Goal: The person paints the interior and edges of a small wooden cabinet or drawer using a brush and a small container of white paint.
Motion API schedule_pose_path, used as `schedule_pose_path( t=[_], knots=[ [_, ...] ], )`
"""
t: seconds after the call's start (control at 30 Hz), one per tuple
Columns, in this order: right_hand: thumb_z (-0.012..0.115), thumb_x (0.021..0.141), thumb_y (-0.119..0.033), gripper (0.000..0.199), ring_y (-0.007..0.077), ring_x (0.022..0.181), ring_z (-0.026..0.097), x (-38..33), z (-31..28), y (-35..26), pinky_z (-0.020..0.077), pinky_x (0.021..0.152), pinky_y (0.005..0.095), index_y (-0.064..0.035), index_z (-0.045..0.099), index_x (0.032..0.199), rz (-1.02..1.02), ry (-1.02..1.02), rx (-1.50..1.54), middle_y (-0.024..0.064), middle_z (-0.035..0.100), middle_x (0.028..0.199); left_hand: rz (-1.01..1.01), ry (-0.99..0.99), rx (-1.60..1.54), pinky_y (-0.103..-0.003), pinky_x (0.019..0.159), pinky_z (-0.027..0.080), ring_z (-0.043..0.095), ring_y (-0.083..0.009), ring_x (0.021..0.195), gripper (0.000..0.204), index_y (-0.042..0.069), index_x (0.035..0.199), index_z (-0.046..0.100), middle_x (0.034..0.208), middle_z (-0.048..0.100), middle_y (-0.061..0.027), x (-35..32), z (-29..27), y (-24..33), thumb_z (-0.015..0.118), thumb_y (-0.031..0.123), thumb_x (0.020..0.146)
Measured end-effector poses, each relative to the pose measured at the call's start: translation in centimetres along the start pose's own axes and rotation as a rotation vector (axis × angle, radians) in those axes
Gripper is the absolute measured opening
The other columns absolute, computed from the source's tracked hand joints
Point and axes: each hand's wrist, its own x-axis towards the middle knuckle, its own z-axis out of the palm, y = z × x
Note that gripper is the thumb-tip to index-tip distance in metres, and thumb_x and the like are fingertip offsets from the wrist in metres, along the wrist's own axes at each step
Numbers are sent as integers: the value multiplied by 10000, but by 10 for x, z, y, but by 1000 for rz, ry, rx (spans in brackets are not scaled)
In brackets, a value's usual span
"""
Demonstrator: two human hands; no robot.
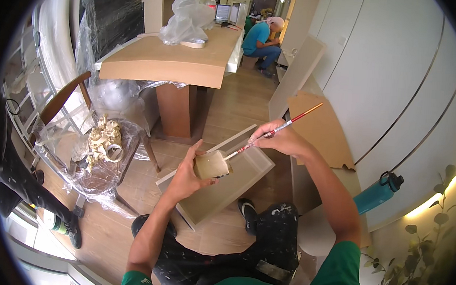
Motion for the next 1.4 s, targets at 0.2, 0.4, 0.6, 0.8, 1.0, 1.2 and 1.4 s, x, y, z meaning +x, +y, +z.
schedule_pose_path(
  t=[0.2,0.4,0.6,0.8,1.0,1.2,1.4],
  knots=[
    [709,936,-66,192,145,987,674,3,0,46,524,872,280,26,727,1103,-23,81,215,100,743,1051,-15,45,22,-364,1048,480,613,-280,1185,1148,13,1594,269,1256,597,-159,-1,-4,-15,930,47,655],
    [693,962,-79,207,116,874,677,5,36,187,530,765,262,40,723,1129,-71,308,585,112,753,1046,-33,161,95,-373,1033,510,606,-281,1199,1140,9,1590,272,1305,569,-158,-3,-15,-24,918,-10,651],
    [662,1011,-161,236,100,780,624,35,122,356,519,731,256,33,722,1130,146,451,874,61,715,920,-132,280,92,-370,1044,515,593,-244,1213,1122,27,1599,241,1333,553,-141,-1,-26,-51,883,-72,685],
    [646,992,-128,207,108,804,642,98,172,505,522,732,241,21,722,1113,228,578,1015,70,728,959,-176,316,119,-365,1034,513,587,-251,1223,1111,64,1618,216,1369,522,-147,22,-22,-63,836,-104,712],
    [635,983,-87,178,76,768,629,150,188,551,484,669,198,54,713,1060,249,651,970,54,720,918,-181,360,202,-368,1040,488,557,-247,1238,1133,81,1628,216,1377,506,-141,40,-10,-75,838,-84,695],
    [644,983,-110,187,65,786,630,178,200,590,479,671,200,34,737,1057,299,629,929,48,735,910,-149,415,277,-381,1061,463,542,-254,1255,1133,79,1630,229,1383,502,-138,42,-2,-83,921,185,739],
    [667,981,-139,234,83,833,641,197,211,622,510,736,242,35,749,1114,245,757,723,33,753,945,-172,396,311,-382,1060,471,552,-259,1262,1113,82,1627,255,1403,511,-157,43,-4,-90,925,283,761]
  ],
)
